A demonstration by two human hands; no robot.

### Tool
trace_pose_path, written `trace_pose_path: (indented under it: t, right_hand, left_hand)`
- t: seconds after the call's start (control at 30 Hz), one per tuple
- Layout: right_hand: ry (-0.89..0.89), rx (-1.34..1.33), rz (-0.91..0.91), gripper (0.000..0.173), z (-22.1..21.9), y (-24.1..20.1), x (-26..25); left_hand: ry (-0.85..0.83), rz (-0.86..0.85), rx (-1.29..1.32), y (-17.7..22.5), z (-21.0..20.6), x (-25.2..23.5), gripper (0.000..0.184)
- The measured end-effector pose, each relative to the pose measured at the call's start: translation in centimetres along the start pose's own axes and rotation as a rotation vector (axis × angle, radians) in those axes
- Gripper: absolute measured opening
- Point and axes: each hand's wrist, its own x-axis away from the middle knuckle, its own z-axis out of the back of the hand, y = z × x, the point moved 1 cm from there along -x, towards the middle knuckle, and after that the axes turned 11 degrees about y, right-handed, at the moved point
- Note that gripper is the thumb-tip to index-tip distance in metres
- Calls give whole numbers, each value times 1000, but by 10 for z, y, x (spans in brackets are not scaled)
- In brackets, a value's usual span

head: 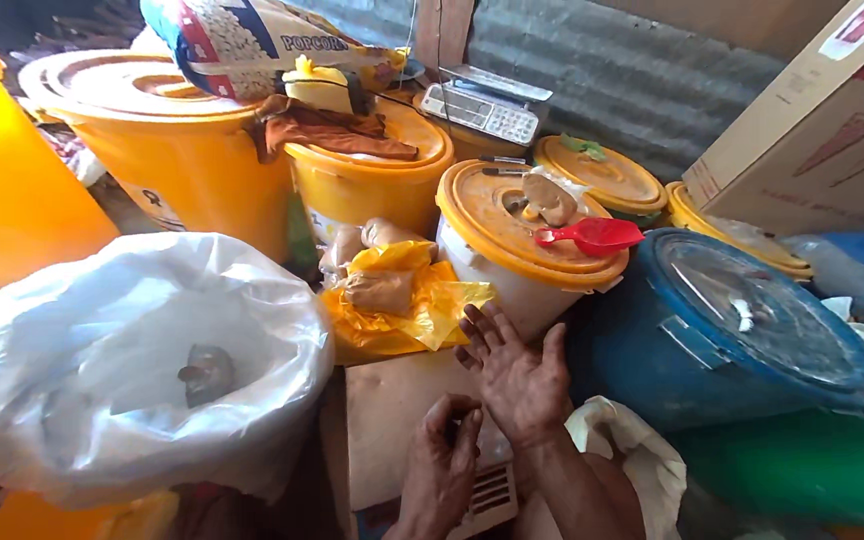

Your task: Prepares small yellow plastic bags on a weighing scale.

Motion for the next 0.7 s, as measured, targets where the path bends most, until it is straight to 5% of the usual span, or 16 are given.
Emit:
trace_pose_path:
  t: [0.1,0.23,0.4,0.5,0.6,0.7]
  right_hand:
    - [-43,11,1,105,0,0,1]
    - [19,154,-4,101,-3,8,3]
    - [173,494,-54,79,-2,23,7]
    - [120,614,-79,71,-2,36,12]
    - [24,883,104,60,-3,44,20]
    - [33,1317,552,61,-3,44,22]
  left_hand:
    - [-9,9,-33,-4,5,1,9]
    - [1,5,-80,-4,14,-5,32]
    - [-12,-64,-17,7,23,-18,13]
    - [-92,-80,42,9,24,-23,28]
    - [-158,-57,116,9,24,-24,29]
    - [-121,74,197,10,24,-22,31]
